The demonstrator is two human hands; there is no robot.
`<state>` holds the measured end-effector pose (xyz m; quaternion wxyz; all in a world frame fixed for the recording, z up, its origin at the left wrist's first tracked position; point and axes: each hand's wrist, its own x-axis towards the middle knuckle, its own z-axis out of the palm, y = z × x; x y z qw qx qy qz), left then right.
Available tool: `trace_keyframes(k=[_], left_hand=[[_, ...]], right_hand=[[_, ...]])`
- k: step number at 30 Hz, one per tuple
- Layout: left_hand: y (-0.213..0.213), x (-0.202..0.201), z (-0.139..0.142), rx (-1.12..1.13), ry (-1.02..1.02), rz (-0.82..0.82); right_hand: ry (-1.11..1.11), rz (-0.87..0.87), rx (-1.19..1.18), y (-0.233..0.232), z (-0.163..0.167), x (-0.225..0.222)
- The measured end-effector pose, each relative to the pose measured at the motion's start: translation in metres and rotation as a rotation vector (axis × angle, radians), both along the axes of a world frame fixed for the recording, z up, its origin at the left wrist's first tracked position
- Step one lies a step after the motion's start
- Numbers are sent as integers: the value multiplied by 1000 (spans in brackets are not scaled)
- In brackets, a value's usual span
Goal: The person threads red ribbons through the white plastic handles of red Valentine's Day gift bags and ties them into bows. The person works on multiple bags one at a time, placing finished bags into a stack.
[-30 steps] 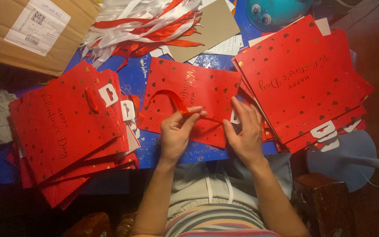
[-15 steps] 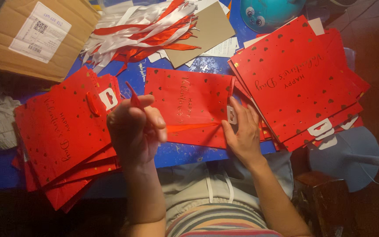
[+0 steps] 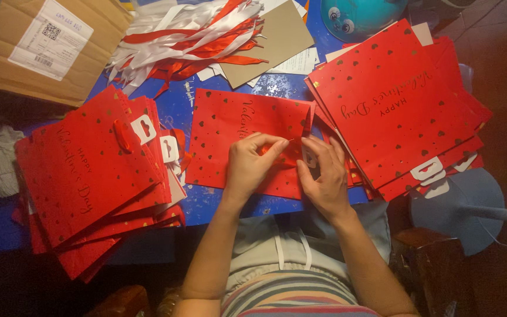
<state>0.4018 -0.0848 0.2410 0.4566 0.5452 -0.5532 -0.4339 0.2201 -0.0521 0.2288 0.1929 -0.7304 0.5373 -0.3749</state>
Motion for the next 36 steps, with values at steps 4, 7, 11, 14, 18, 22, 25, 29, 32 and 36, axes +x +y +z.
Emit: trace_keyframes(k=[4, 7, 11, 14, 18, 22, 25, 29, 32, 36], left_hand=[[-3, 1, -2, 27, -60, 5], [-5, 4, -2, 6, -65, -12], [-6, 4, -7, 101, 51, -41], [-9, 10, -15, 147, 67, -84], [-15, 21, -29, 207, 300, -169], [-19, 27, -35, 223, 263, -207], [-21, 24, -33, 183, 100, -187], [-21, 22, -29, 128, 25, -168], [-21, 19, -25, 156, -36, -145], [-19, 19, -22, 218, 36, -143]], right_hand=[[-5, 9, -15, -1, -1, 1], [-8, 13, -11, -3, -1, 3], [17, 84, -70, -5, 1, 5], [-36, 178, -43, -6, 4, 0], [-269, 331, 108, -15, -1, -9], [-737, 153, 584, -23, -15, 1], [-605, 147, 371, -26, -20, 11], [-309, 37, 191, -25, -13, 21], [-273, -21, 175, -27, -10, 26], [-273, -76, 171, -26, -13, 32]])
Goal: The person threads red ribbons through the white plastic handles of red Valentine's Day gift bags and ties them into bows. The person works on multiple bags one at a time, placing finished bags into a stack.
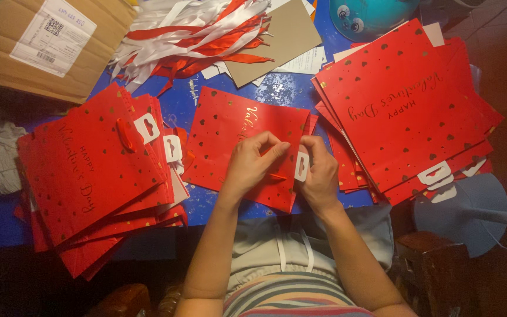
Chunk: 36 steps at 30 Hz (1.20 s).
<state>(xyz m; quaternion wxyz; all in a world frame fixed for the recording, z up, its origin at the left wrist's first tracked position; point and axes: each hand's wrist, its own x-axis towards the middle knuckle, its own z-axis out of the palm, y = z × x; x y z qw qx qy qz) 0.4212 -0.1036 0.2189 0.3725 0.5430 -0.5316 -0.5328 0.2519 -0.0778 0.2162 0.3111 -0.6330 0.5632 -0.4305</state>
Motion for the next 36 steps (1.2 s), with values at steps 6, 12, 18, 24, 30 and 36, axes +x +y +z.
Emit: trace_keyframes(k=[6, 12, 18, 24, 30, 36], left_hand=[[2, 5, 0, -30, 1, -19], [1, 4, 0, 23, -33, -15], [2, 5, 1, 17, 14, -11], [2, 6, 0, 20, -5, -55], [1, 7, -2, -14, -37, -57], [3, 5, 2, 10, -64, -58]], right_hand=[[-231, -92, 96, 1, -8, -4], [-54, 106, -15, 1, -2, -6], [-73, 1, 80, 3, -4, -6], [-526, -34, 112, -1, -9, -7], [-269, 77, 82, 4, -1, -6], [-241, 54, 113, 4, -8, -7]])
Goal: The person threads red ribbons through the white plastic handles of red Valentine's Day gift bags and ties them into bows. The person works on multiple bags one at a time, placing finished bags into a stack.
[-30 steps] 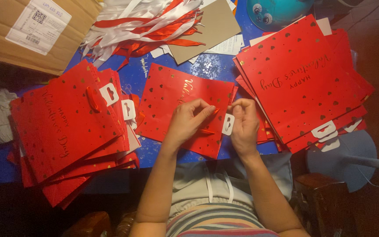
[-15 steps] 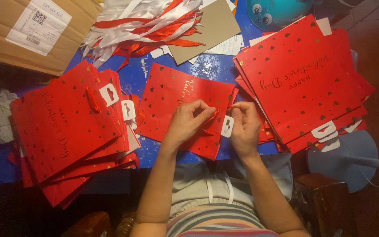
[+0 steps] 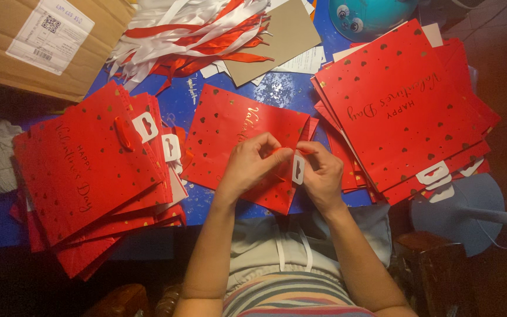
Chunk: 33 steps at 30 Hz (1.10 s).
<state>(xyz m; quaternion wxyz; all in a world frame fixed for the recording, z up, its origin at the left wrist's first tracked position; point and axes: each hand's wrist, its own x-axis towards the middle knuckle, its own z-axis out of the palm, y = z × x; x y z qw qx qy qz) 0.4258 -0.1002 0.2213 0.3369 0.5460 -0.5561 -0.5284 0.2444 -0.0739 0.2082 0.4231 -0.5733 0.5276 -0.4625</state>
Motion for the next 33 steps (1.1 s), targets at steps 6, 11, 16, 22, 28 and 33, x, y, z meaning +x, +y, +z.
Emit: trace_keyframes(k=[6, 11, 16, 22, 28, 33], left_hand=[[-4, -1, 6, -108, -224, 4], [-3, -2, 4, -73, -202, 30], [-5, 1, -1, -58, -133, 59], [-6, 2, -3, -67, -82, 64], [-5, -1, -2, -93, -93, 63], [-4, -1, -1, -46, -94, 52]], right_hand=[[130, 77, -135, 1, 3, 3], [132, 87, -146, 0, 4, 6], [-367, -85, -77, 5, -1, 3], [-120, -25, 16, 0, -1, 9], [144, 18, -121, -2, 5, 12], [-247, -78, -3, 4, -6, 8]])
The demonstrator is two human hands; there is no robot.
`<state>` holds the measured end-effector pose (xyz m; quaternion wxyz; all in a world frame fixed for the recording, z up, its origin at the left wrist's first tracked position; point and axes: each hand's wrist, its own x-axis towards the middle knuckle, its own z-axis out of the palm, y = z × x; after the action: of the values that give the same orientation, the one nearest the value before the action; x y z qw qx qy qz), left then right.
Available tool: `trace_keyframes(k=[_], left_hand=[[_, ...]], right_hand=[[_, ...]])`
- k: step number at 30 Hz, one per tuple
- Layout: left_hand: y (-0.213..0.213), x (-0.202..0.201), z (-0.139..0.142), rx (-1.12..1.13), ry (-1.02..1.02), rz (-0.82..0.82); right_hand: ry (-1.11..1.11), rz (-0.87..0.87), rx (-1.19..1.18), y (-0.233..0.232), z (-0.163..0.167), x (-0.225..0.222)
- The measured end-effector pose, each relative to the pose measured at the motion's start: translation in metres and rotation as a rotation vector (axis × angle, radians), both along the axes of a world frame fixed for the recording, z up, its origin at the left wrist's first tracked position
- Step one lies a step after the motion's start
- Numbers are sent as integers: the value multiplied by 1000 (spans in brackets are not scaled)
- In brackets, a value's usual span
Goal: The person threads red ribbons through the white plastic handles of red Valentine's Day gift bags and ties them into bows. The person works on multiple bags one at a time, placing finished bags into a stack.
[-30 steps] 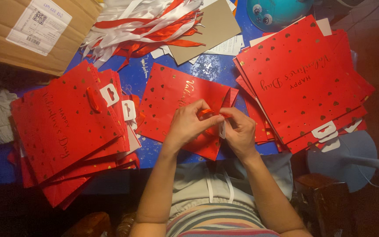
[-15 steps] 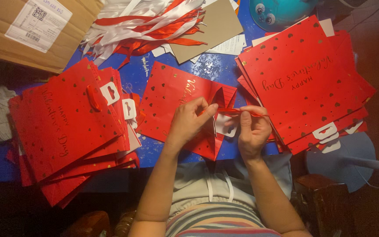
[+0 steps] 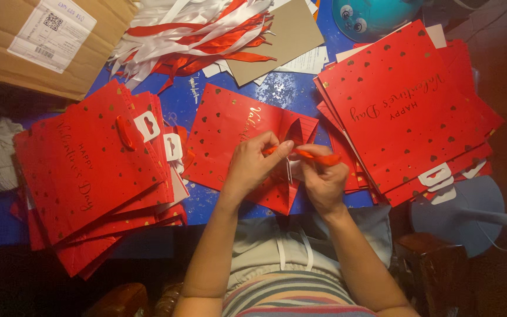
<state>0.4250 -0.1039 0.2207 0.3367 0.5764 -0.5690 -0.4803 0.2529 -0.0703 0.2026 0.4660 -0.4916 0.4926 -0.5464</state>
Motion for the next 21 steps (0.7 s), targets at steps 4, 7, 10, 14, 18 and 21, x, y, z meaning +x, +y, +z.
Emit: trace_keyframes(k=[4, 7, 10, 14, 18, 21], left_hand=[[0, 1, 1, -12, 11, 10], [0, 1, 2, -10, 6, 9], [0, 1, 2, -2, 10, 12], [1, 2, 3, 1, 25, 14], [2, 1, 4, 15, 44, 15], [2, 1, 4, 34, 1, 11]], right_hand=[[14, -13, 89, 2, -8, -10], [470, 94, -294, 0, -6, -12], [291, 71, -90, 3, 2, -4], [502, 41, -241, -2, 14, 3], [649, 55, -273, -6, 16, 5], [496, 33, -148, -5, 13, 4]])
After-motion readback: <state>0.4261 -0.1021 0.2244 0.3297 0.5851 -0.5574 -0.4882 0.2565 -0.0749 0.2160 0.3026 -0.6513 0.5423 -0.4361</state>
